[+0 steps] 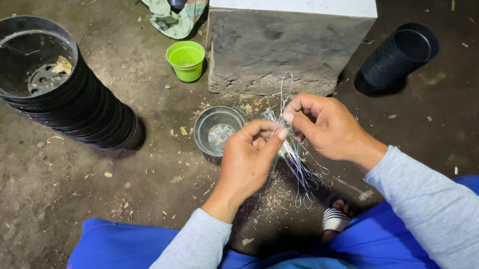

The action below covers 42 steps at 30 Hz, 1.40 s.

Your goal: The person sits on the floor and repeatedly picks up thin metal wires, inserts them into the rim of a small black plastic pot, and bends them to secure them. The person stacks the finished pots on a nearby pile.

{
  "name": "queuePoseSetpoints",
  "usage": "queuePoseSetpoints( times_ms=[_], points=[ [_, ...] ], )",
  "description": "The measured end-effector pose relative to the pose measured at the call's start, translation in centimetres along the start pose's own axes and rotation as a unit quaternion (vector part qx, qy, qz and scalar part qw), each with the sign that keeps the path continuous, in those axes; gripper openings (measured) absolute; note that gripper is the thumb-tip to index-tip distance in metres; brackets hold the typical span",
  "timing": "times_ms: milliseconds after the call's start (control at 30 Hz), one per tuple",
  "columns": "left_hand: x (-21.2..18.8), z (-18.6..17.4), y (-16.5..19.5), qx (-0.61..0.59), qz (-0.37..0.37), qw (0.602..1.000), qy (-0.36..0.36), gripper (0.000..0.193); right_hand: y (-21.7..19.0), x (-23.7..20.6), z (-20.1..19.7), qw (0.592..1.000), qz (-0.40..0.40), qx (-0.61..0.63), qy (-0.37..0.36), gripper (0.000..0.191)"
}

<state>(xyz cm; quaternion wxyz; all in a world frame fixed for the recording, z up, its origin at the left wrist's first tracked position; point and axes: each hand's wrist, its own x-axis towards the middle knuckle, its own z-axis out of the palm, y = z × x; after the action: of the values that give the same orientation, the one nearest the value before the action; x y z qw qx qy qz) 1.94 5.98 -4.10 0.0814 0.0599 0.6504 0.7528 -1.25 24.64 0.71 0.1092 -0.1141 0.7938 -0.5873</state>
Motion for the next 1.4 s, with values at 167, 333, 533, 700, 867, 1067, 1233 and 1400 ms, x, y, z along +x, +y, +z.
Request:
queuePoseSetpoints(
  times_ms=[167, 333, 533, 700, 867, 1067, 1233, 1400],
  points=[
    [0.5, -0.6, 0.9, -0.008, -0.035, 0.999, -0.02, 0.016, -1.0, -0.4, -0.3, 0.991, -0.045, -0.124, -0.001, 0.014],
    [0.6, -1.2, 1.5, 0.012, -0.025, 0.998, -0.054, 0.017, -2.0, -0.4, -0.7, 0.981, -0.074, -0.175, -0.03, 0.015],
    [0.6, -2.1, 2.2, 0.089, 0.001, 0.992, -0.093, 0.016, -2.4, -0.4, -1.9, 0.953, -0.146, -0.254, -0.076, 0.016],
    [0.4, -2.4, 2.7, 0.285, 0.149, 0.945, -0.05, 0.015, -0.8, 0.1, -2.8, 0.951, -0.082, -0.274, -0.119, 0.014],
    [0.5, -1.9, 2.5, 0.297, 0.204, 0.933, -0.004, 0.016, 2.3, 1.2, -0.5, 0.993, 0.028, 0.072, -0.087, 0.016],
    [2.3, -3.4, 0.8, 0.035, 0.035, 0.998, 0.032, 0.024, 3.4, 1.0, 1.5, 0.98, 0.072, 0.155, -0.099, 0.017],
    [5.3, -8.2, -0.9, -0.061, 0.067, 0.988, 0.122, 0.026, 4.2, -1.9, 3.1, 0.978, 0.074, 0.086, -0.174, 0.022],
    [6.6, -11.3, -1.7, -0.109, 0.031, 0.986, 0.122, 0.029, 5.0, -3.3, 3.5, 0.949, 0.158, 0.104, -0.252, 0.018]
  ],
)
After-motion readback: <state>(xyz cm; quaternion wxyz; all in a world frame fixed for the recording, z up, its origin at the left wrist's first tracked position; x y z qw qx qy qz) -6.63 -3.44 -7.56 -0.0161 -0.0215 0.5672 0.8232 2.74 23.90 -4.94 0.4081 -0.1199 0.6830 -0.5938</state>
